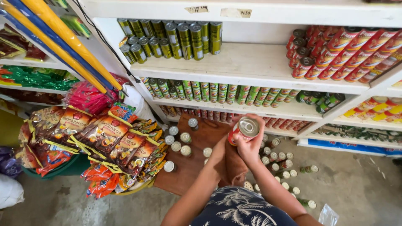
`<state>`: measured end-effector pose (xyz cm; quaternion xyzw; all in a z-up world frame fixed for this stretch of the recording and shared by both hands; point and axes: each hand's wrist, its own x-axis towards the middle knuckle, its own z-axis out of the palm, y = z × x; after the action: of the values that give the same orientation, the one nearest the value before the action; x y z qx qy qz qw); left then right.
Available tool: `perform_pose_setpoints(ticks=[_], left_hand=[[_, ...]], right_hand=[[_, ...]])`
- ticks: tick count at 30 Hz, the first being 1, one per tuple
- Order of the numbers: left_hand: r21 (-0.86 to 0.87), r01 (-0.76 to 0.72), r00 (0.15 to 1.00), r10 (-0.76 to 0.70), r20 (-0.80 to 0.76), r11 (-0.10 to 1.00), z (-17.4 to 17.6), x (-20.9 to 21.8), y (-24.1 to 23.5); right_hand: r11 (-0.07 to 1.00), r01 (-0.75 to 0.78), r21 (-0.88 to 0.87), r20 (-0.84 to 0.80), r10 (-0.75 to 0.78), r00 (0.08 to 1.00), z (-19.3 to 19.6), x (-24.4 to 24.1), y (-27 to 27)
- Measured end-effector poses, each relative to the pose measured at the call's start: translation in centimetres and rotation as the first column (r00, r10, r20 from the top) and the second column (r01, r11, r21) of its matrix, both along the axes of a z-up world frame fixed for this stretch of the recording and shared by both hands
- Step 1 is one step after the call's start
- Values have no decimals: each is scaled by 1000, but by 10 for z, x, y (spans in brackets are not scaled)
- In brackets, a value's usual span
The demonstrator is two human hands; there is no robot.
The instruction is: The recorder is organizing canned goods on a shelf in a grocery store, checking labels and arranging them.
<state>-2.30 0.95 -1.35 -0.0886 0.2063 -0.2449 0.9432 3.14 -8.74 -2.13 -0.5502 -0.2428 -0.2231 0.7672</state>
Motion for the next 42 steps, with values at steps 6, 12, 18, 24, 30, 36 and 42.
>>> perform_pose_setpoints(ticks=[6, 12, 18, 24, 30, 36, 42], left_hand=[[684, -57, 939, -194, 285, 727, -94, 1, 22], [703, -345, 924, 94, 371, 621, -30, -15, 59], [402, -688, 689, -371, 623, -604, 36, 5, 18], [10, -798, 520, -679, 519, -603, 53, -6, 16], [88, -826, 484, -622, 615, -556, 49, 11, 0], [42, -807, 531, -692, 489, -589, 60, 11, 13], [289, -827, 559, -655, 509, -481, 62, 7, -23]], right_hand=[[988, 37, -148, 212, -5, 977, -18, 22, -11], [949, -1, -315, -77, -24, 997, -12, 28, -33], [874, 27, -485, 5, -28, 1000, 8, 22, -32], [729, 190, -657, 242, -34, 970, 19, 34, -62], [686, 57, -726, 133, 58, 989, -34, 35, -61], [706, -40, -707, -21, 35, 999, -6, 20, -76], [702, -108, -704, -75, 77, 994, 7, 29, -74]])
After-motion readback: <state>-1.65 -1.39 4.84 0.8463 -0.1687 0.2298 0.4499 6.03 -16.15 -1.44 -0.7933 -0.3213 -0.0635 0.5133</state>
